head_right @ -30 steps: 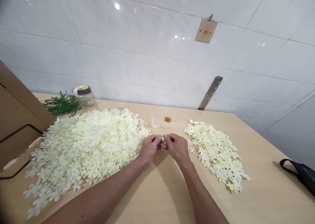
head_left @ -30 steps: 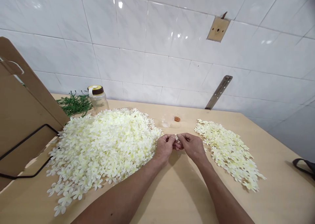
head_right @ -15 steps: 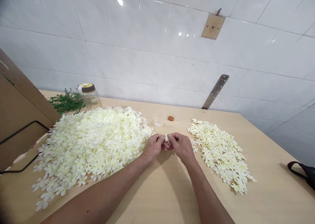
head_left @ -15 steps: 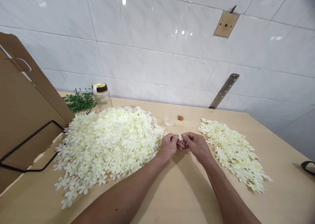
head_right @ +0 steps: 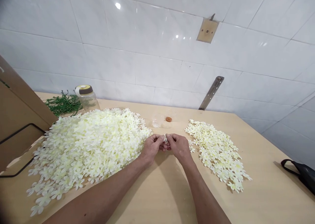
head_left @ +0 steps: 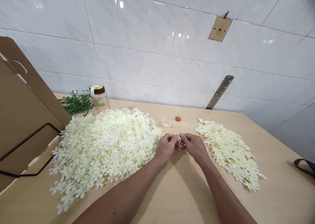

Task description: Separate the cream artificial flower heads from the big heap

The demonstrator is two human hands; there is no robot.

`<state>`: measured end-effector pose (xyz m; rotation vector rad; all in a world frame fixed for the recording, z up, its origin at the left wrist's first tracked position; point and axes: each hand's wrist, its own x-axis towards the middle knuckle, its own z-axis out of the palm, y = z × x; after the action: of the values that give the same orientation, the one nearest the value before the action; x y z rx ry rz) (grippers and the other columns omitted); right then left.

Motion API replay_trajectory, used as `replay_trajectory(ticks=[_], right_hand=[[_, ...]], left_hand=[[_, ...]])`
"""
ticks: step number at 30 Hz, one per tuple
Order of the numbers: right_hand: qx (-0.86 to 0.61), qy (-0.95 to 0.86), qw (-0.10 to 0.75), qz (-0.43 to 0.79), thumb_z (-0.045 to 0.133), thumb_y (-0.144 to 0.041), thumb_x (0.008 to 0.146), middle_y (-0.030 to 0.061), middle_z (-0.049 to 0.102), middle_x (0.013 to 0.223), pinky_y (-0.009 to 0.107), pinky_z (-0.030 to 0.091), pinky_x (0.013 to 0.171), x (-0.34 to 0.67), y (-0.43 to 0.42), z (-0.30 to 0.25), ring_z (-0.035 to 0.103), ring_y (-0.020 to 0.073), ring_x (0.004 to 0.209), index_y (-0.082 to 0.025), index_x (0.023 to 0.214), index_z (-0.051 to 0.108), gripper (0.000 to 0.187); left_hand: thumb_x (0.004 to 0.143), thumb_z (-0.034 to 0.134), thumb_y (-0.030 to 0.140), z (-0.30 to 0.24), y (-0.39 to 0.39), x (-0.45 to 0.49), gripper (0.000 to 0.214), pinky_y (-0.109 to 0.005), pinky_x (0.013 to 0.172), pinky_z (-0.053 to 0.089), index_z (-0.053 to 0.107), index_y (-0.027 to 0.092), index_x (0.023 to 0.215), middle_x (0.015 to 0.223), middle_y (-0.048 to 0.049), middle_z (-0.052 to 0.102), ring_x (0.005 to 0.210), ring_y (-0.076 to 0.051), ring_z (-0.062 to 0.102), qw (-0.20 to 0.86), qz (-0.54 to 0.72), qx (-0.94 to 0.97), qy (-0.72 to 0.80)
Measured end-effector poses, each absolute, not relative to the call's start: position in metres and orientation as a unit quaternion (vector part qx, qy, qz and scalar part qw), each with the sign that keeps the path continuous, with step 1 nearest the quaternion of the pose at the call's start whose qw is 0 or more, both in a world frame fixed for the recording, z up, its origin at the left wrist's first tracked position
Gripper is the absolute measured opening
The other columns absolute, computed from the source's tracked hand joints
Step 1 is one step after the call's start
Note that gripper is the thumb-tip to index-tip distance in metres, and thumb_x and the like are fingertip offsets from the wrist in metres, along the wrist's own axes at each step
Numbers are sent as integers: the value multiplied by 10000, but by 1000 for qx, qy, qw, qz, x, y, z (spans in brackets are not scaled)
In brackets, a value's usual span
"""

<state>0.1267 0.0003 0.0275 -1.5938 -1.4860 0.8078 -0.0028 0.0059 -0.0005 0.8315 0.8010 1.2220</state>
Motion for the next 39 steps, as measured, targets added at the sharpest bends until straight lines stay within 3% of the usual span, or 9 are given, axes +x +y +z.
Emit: replay_trajectory(ticks=[13,21,27,32,39], right_hand=[[-648,-538,429,326,585,-576,840,24,681,648,278,539,528,135,7,18,679,184,540,-191,795,639,392],[-596,-482,479,427,705,-536,774,107,730,886,242,529,462,136,5,29,628,128,551,-162,781,616,384],[-557,-456,491,491,844,-485,618,3,617,657,228,487,498,146,5,31,570,124,589,-163,834,622,447],[-550,-444,494,507,882,-448,547,-14,593,669,229,460,501,147,5,32,548,120,597,-159,888,649,504],[-530,-459,489,519,884,-481,554,-72,488,576,189,260,402,152,8,24,336,50,461,-157,841,642,497]], left_hand=[[835,604,365,-8,8,0,203,-259,526,475,500,211,753,545,14,640,451,-130,572,634,549,382,388],[835,609,401,-7,7,-1,224,-246,486,459,495,209,821,527,13,633,428,-132,569,649,538,386,374],[758,692,312,1,7,-5,266,-235,462,460,519,178,908,611,5,639,469,-134,608,685,538,342,353],[749,646,242,5,8,-8,182,-234,468,468,582,138,883,648,-24,641,488,-129,617,713,522,325,338],[781,669,390,7,7,-8,272,-229,450,451,581,139,838,622,-8,601,480,-133,613,715,526,321,330]])
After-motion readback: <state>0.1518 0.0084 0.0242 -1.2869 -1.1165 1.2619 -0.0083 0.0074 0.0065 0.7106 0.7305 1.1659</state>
